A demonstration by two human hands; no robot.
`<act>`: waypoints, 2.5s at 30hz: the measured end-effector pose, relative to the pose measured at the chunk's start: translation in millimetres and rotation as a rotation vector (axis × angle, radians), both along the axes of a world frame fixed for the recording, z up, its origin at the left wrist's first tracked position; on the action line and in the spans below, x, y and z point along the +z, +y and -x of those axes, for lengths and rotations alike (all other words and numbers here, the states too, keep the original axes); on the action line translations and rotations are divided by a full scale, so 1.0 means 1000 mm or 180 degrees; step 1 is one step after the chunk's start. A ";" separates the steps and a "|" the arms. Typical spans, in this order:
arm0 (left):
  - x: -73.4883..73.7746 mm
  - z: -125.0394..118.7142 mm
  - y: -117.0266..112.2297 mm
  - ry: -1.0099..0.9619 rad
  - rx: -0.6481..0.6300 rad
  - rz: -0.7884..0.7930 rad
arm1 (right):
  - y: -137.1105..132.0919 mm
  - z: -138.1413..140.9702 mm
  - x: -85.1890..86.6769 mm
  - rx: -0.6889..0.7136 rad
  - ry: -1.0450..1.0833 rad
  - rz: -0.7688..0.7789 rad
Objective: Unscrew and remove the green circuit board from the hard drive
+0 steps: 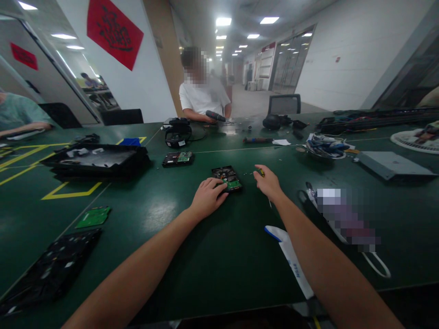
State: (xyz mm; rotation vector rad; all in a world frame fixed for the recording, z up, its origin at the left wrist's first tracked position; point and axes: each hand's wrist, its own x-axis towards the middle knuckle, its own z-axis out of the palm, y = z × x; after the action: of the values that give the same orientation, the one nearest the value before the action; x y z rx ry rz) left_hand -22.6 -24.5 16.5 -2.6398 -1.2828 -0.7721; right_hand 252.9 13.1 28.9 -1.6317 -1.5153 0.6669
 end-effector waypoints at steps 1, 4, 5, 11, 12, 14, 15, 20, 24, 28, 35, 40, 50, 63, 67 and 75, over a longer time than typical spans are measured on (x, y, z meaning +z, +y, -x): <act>0.000 -0.001 0.000 0.0037 -0.0013 0.0007 | 0.001 -0.005 0.001 -0.0121 -0.0337 -0.0138; 0.001 -0.003 0.000 0.0079 -0.0030 0.0053 | 0.002 -0.012 0.004 -0.0262 -0.1315 -0.0299; 0.001 -0.003 0.000 0.0078 -0.0025 0.0064 | 0.002 -0.012 0.005 -0.0236 -0.1537 -0.0239; -0.002 -0.004 0.000 0.0023 0.0004 0.0095 | 0.003 0.002 0.003 0.0241 -0.2109 0.0019; -0.002 -0.004 0.000 -0.0002 0.0010 0.0100 | 0.004 0.004 0.003 0.0281 -0.2167 0.0011; -0.003 -0.004 0.000 -0.0055 0.0030 0.0100 | 0.006 0.007 0.002 0.0363 -0.2299 0.0025; -0.004 -0.003 0.000 -0.0078 0.0037 0.0098 | 0.006 0.008 0.002 0.0428 -0.2385 0.0022; -0.006 -0.001 0.002 -0.0144 -0.0068 0.0072 | 0.004 0.014 0.003 0.0784 -0.2764 -0.0105; -0.008 0.002 0.004 -0.0222 -0.0163 0.0025 | 0.005 0.016 0.003 0.0836 -0.2682 -0.0192; -0.009 0.004 0.004 -0.0260 -0.0195 0.0041 | 0.008 0.011 0.005 0.0344 -0.2405 -0.0256; -0.008 0.004 0.004 -0.0282 -0.0183 0.0076 | 0.010 0.005 0.005 0.0311 -0.2471 0.0122; -0.006 0.004 0.003 -0.0360 -0.0179 0.0160 | 0.011 0.011 0.005 0.0520 -0.2552 -0.0197; -0.006 0.005 0.005 -0.0534 -0.0262 0.0193 | 0.009 0.011 0.011 0.0595 -0.2366 -0.0134; -0.003 0.004 0.005 -0.0758 -0.0252 0.0422 | -0.004 0.002 0.009 0.0287 -0.2325 0.0056; 0.000 0.003 0.004 -0.0735 -0.0189 0.0474 | -0.008 0.005 0.013 0.0374 -0.2296 0.0000; -0.006 -0.001 -0.001 -0.0650 -0.0006 0.0389 | -0.010 0.006 0.018 0.0311 -0.2346 0.0072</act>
State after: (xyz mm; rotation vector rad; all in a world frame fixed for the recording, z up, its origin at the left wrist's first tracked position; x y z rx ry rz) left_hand -21.8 -25.1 10.7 -2.7148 -1.4189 -1.0180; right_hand 246.6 3.5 46.7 -1.9435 -2.1098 0.1126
